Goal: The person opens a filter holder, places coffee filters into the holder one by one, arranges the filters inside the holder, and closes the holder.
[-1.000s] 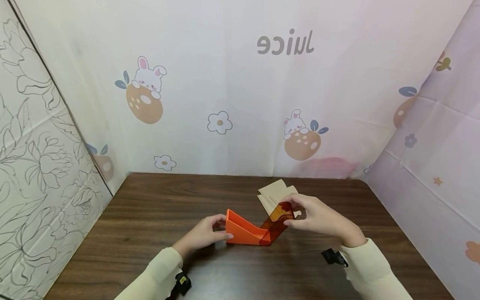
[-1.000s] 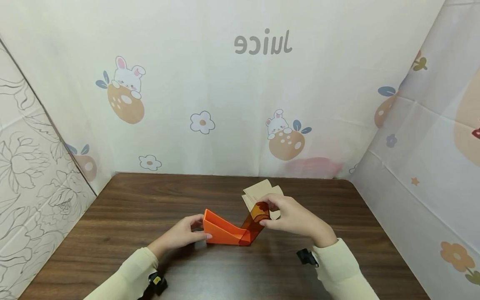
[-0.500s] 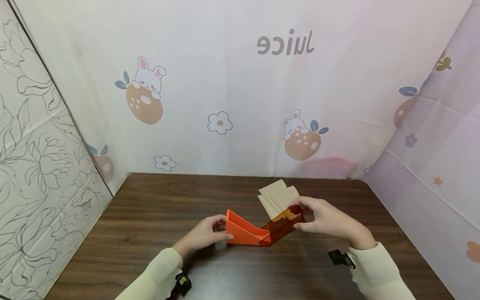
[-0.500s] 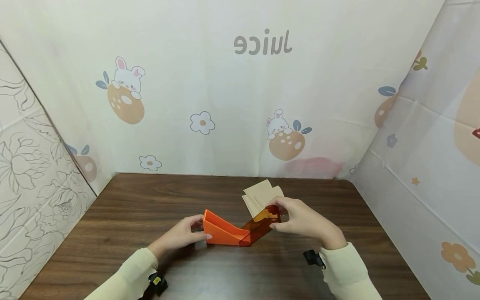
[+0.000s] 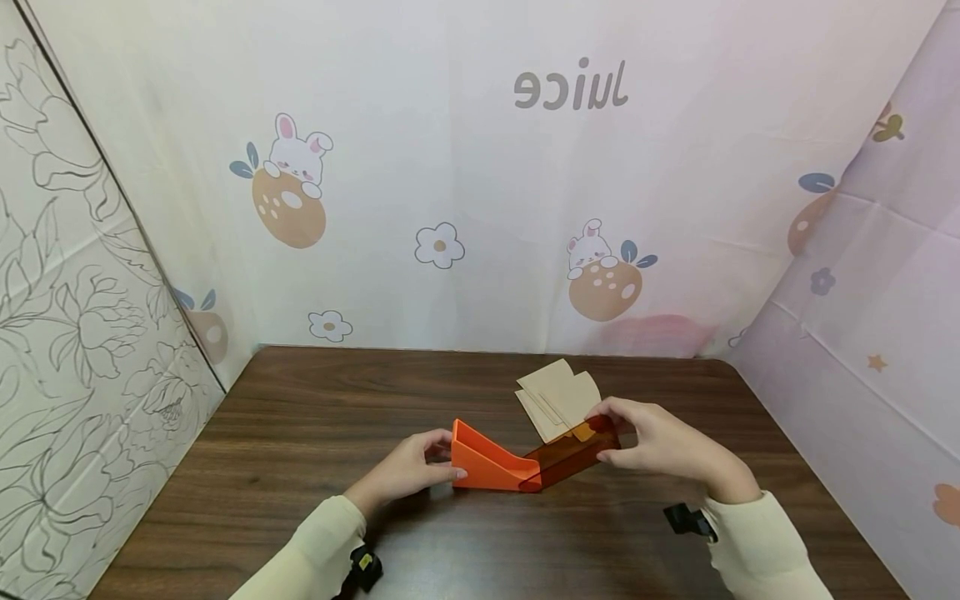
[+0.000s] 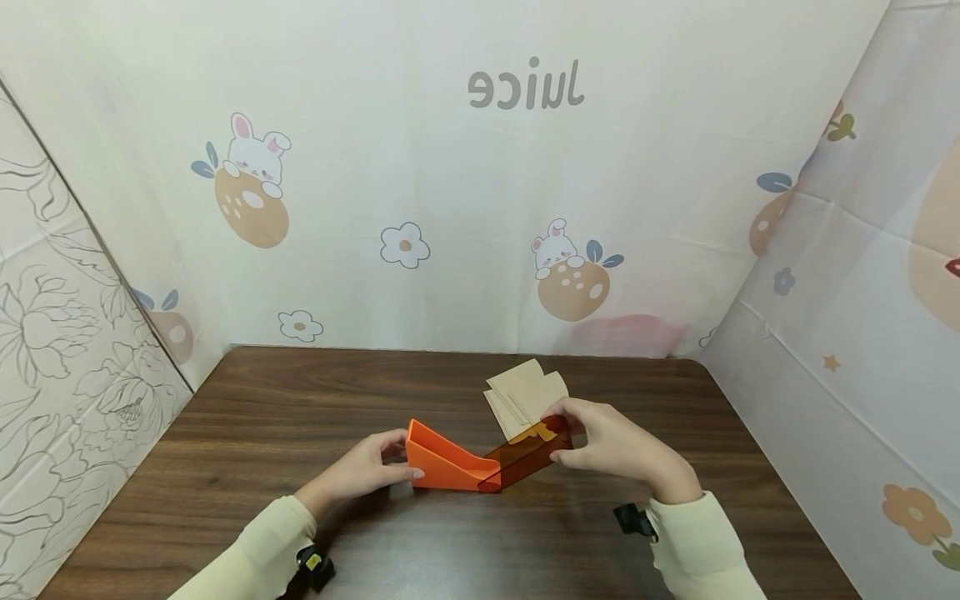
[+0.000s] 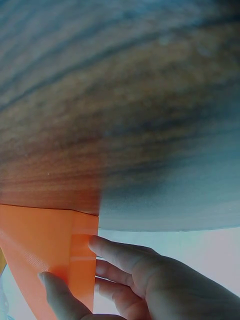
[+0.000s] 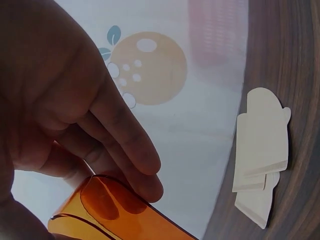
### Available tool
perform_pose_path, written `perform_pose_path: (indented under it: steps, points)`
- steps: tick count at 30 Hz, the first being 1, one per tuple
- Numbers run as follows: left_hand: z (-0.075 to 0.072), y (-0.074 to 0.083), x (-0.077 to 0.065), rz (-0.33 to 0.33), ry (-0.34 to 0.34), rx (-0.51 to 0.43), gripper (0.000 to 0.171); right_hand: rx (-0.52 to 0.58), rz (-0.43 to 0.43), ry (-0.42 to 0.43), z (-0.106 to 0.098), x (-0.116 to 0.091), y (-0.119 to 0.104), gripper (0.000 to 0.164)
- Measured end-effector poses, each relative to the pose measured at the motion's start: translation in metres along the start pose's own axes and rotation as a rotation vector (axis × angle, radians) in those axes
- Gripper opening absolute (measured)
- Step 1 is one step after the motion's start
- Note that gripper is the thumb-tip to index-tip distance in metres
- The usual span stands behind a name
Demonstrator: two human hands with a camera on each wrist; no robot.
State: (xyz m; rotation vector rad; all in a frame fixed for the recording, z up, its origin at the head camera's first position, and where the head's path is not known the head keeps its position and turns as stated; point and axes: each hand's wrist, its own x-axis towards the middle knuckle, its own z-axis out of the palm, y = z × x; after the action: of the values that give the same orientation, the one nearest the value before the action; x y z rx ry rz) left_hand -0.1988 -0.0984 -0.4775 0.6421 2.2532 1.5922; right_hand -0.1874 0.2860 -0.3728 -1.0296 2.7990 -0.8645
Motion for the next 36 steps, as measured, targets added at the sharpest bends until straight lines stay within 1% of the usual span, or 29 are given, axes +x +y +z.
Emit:
perform_pose_path:
  steps: [9,22,29,36]
  points:
    - [0.0004,0.0017,-0.0005,0.006,0.005,-0.019,0.038,0.022,0.026,-0.017,0.0017,-0.0035,0.0064,0.035]
    - [-0.0007,0.0003,-0.0001,0.010,0.002,-0.007,0.038,0.048,0.060,-0.027,0.0015,-0.0070,0.0076,0.036]
    - [-0.0002,0.0009,-0.0008,0.006,0.001,-0.012,0.039,0.060,0.058,-0.036,0.0017,-0.0074,0.0077,0.036]
    - [-0.0007,-0.0005,0.0000,0.010,0.001,0.003,0.038,0.063,0.052,-0.038,0.0012,-0.0075,0.0084,0.038]
